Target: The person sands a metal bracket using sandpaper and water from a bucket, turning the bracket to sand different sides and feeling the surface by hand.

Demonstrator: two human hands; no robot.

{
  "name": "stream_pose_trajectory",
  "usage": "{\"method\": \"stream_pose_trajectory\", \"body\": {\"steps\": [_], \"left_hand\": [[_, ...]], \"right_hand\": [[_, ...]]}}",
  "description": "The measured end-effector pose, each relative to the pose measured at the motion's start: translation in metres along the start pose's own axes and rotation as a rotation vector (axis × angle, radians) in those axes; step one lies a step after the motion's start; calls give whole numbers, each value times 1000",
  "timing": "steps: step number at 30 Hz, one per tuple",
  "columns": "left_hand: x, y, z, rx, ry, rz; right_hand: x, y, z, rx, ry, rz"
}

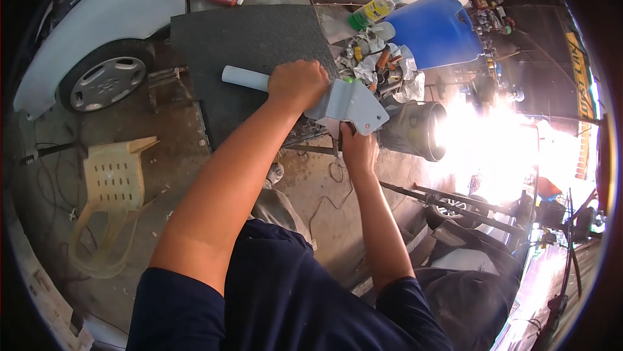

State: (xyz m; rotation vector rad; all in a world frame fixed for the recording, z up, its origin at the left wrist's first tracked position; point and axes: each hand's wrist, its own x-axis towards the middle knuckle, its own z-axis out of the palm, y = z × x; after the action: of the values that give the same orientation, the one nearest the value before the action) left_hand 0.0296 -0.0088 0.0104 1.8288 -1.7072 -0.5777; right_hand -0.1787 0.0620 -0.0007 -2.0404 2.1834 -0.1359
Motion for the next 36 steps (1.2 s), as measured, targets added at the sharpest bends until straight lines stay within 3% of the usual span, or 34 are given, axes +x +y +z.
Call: {"method": "stream_pose_trajectory", "body": {"steps": [6,10,14,17,21,25,26,29,30,36], "left_hand": [[1,-1,1,0,9,-9],[2,-3,2,-4,34,3],[3,0,1,-18,1,-12],[3,-5,4,-21,10,-18],[3,-3,4,12,-21,-18],[2,-2,1,22,-44,-13],[0,-1,1,15,-30,-2],[4,-4,0,4,21,12],[3,-4,2,4,22,16],[5,-2,0,-13,-29,-24]], "right_hand": [[10,-2,-14,75,-37,114],[-3,-6,-8,9,-132,24],[8,4,-3,56,-6,78],[-3,-8,-10,22,-153,4],[8,4,3,87,43,52],[5,2,-2,9,-112,9],[13,8,-2,106,-84,79],[5,15,21,10,18,-6],[-2,1,3,27,-80,-16],[7,8,-2,67,-112,72]]}}
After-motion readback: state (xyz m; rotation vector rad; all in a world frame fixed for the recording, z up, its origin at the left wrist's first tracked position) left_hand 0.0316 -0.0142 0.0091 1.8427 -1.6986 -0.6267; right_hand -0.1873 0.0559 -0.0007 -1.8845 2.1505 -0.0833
